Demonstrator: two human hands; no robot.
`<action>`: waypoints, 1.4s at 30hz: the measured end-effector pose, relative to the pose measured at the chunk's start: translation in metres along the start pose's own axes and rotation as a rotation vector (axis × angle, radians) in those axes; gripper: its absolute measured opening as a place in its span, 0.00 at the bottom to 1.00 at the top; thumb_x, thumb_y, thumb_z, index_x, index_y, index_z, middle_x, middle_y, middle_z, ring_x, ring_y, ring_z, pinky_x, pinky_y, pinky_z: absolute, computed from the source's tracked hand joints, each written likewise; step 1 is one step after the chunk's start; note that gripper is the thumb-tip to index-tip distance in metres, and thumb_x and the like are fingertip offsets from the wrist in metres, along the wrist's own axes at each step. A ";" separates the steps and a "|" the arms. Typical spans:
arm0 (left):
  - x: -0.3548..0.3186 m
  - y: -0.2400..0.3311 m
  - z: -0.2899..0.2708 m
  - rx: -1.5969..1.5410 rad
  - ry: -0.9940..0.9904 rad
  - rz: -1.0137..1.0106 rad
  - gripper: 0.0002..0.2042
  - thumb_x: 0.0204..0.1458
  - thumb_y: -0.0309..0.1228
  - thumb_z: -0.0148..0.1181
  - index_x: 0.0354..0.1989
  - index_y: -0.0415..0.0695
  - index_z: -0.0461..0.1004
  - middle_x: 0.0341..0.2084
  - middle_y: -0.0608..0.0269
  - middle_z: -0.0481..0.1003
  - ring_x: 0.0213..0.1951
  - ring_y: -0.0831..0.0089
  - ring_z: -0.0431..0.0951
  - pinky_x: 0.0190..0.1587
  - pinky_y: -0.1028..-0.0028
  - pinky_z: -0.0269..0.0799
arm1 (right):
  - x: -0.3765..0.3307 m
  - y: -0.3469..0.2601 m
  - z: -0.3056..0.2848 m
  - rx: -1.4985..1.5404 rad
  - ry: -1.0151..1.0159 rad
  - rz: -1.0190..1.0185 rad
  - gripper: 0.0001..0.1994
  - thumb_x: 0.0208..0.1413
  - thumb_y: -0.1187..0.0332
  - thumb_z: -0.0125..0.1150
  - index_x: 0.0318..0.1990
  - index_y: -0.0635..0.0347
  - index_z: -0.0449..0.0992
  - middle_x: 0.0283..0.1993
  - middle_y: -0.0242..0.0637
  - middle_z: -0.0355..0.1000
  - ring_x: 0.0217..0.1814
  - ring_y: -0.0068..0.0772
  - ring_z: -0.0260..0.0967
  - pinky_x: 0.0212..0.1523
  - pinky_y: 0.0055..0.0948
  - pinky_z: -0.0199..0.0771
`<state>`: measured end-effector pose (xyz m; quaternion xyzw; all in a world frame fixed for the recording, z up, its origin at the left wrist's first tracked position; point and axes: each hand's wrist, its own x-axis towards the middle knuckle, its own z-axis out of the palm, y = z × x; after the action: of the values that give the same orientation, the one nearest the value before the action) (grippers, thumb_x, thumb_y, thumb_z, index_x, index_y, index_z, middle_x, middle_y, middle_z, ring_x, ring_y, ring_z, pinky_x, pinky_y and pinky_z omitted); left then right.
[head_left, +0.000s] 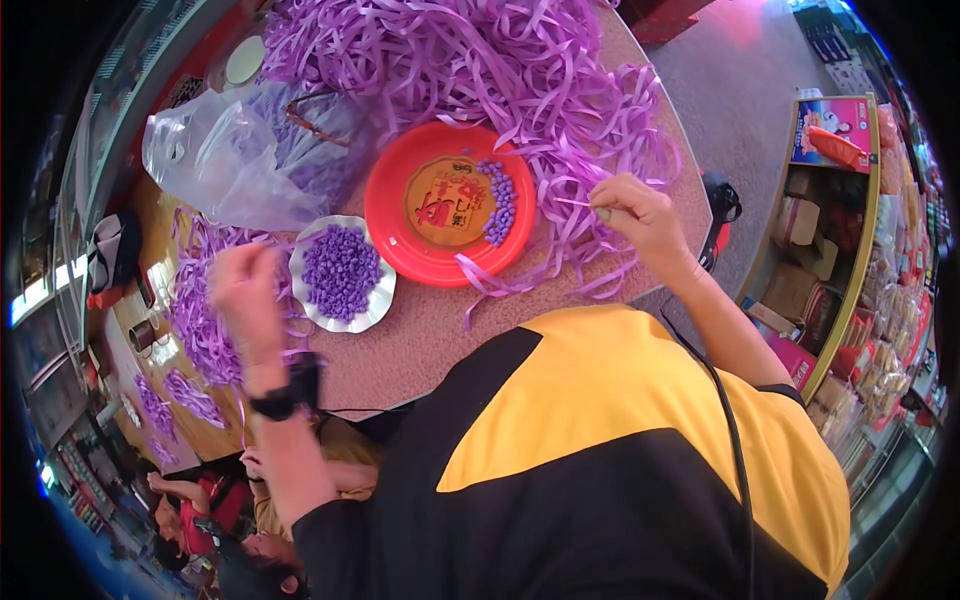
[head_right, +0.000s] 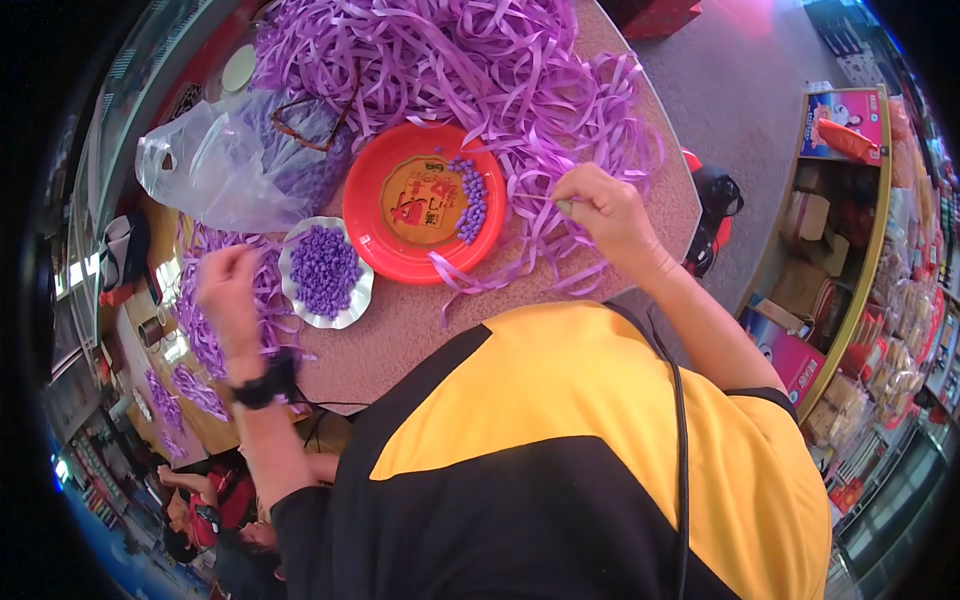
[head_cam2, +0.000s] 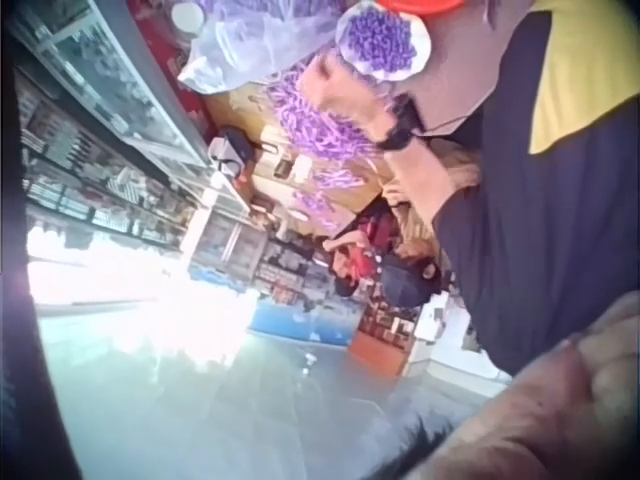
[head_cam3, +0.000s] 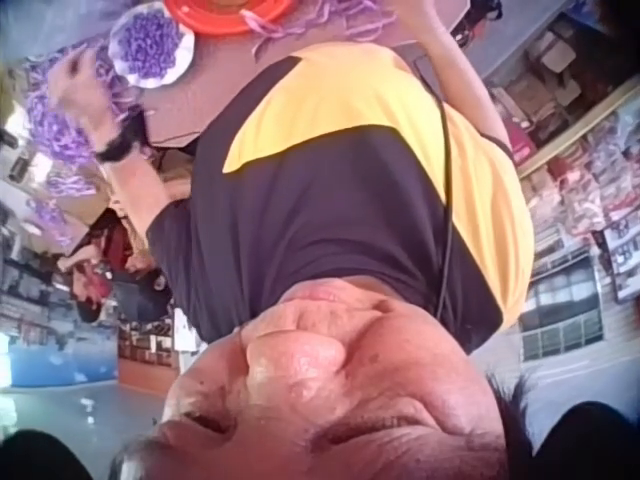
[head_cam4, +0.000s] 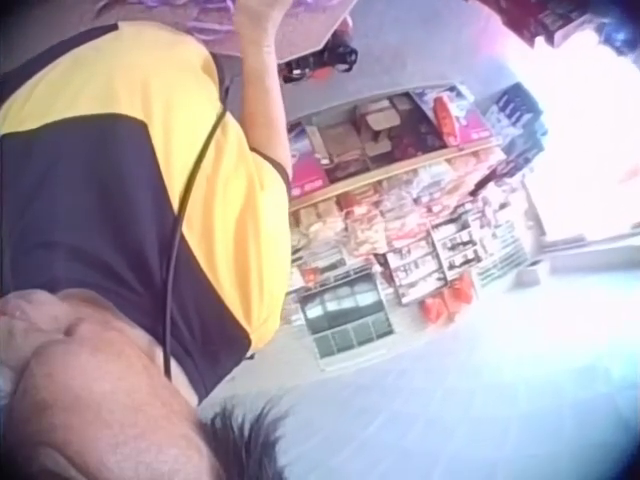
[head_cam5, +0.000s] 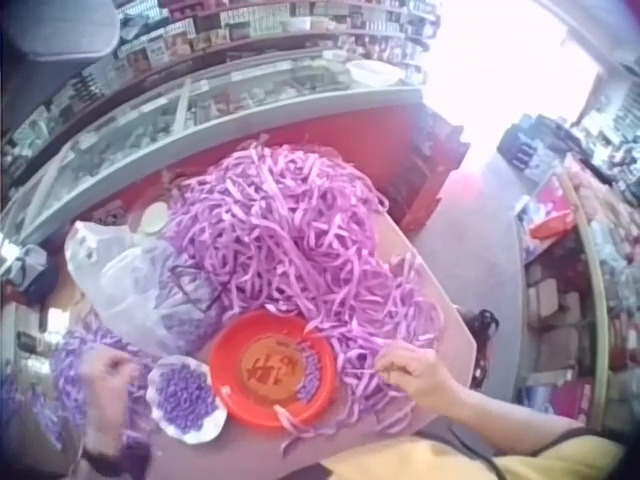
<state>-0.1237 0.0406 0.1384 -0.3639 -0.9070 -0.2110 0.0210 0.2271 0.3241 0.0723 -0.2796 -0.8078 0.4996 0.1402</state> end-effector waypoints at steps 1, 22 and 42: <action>-0.010 0.035 0.022 -0.220 -0.165 -0.056 0.04 0.46 0.23 0.66 0.31 0.39 0.80 0.28 0.62 0.77 0.32 0.71 0.76 0.37 0.74 0.71 | -0.003 -0.003 0.001 0.016 -0.031 0.011 0.06 0.52 0.78 0.61 0.38 0.66 0.77 0.32 0.32 0.74 0.36 0.21 0.71 0.39 0.22 0.69; -0.067 0.119 0.194 -0.163 -0.251 0.303 0.05 0.41 0.23 0.62 0.26 0.40 0.73 0.29 0.54 0.74 0.37 0.54 0.72 0.41 0.58 0.70 | -0.033 0.008 0.014 0.145 -0.146 0.133 0.07 0.49 0.77 0.62 0.37 0.64 0.78 0.31 0.40 0.76 0.33 0.33 0.76 0.36 0.29 0.73; -0.092 0.134 0.134 -1.980 -0.387 -0.869 0.09 0.60 0.23 0.55 0.46 0.35 0.73 0.36 0.56 0.75 0.36 0.69 0.75 0.33 0.73 0.72 | 0.012 -0.025 0.056 0.038 -0.147 -0.087 0.06 0.53 0.78 0.61 0.39 0.64 0.78 0.29 0.41 0.76 0.29 0.27 0.74 0.31 0.27 0.72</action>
<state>0.0493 0.1203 0.0481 0.1037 -0.3751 -0.7742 -0.4991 0.1812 0.2816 0.0677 -0.2040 -0.8178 0.5273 0.1073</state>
